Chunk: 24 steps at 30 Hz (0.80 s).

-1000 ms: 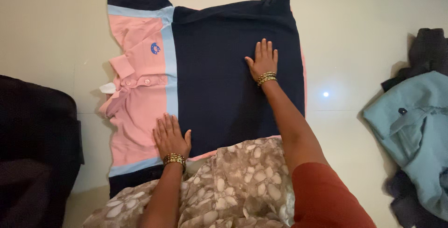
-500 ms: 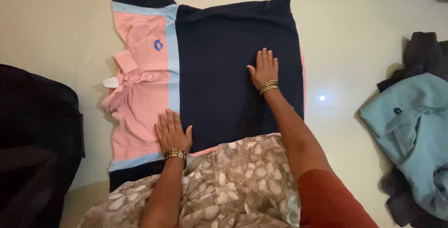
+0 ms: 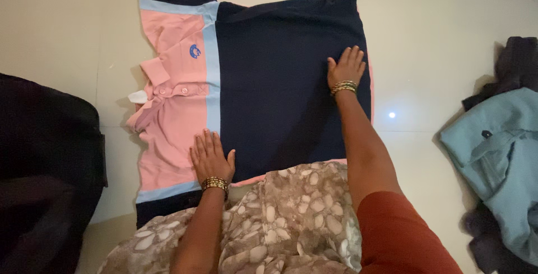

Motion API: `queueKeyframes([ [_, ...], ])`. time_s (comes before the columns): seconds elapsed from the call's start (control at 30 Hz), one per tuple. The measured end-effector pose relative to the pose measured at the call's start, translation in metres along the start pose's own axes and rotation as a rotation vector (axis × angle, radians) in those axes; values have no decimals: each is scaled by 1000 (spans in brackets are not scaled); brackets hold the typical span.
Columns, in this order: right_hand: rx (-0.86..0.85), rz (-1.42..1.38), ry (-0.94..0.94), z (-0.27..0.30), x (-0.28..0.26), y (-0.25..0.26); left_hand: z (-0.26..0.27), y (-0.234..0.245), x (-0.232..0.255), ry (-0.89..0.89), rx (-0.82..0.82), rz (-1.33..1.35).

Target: The person folds a shirt by hand on the floor and smooths out the fabric.

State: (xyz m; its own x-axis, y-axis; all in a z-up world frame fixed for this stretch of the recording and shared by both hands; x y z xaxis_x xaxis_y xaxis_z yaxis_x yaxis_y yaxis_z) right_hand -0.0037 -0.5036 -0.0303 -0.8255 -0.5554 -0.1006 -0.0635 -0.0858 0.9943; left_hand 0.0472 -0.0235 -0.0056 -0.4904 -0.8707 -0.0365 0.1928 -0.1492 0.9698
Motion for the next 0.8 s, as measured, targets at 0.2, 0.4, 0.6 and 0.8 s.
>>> queueKeyframes([
  [0.2, -82, 47, 293, 19, -64, -26, 3, 0, -1, 1, 31, 39],
  [0.4, -62, 10, 194, -3, -67, -3, 1, -2, -1, -1, 41, 48],
  [0.6, -75, 63, 331, 50, -139, 18, 4, -1, -1, -19, 80, 29],
  [0.8, -100, 0, 576, 136, -200, -17, 4, 0, -1, -13, 79, 53],
])
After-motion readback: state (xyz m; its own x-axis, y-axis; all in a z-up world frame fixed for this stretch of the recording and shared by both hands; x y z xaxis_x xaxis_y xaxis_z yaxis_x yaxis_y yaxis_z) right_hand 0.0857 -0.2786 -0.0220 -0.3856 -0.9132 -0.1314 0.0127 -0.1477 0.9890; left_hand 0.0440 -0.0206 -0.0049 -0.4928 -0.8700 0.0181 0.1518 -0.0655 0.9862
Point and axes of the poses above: each hand's wrist, its own z-axis away from the middle knuckle, its own y-axis out of the back of the hand, x = y × z, the point moved 5 cm from there along -z, towards the middle knuckle, and after that the axes turned 1 degree about -y, right-handed, at the moved point
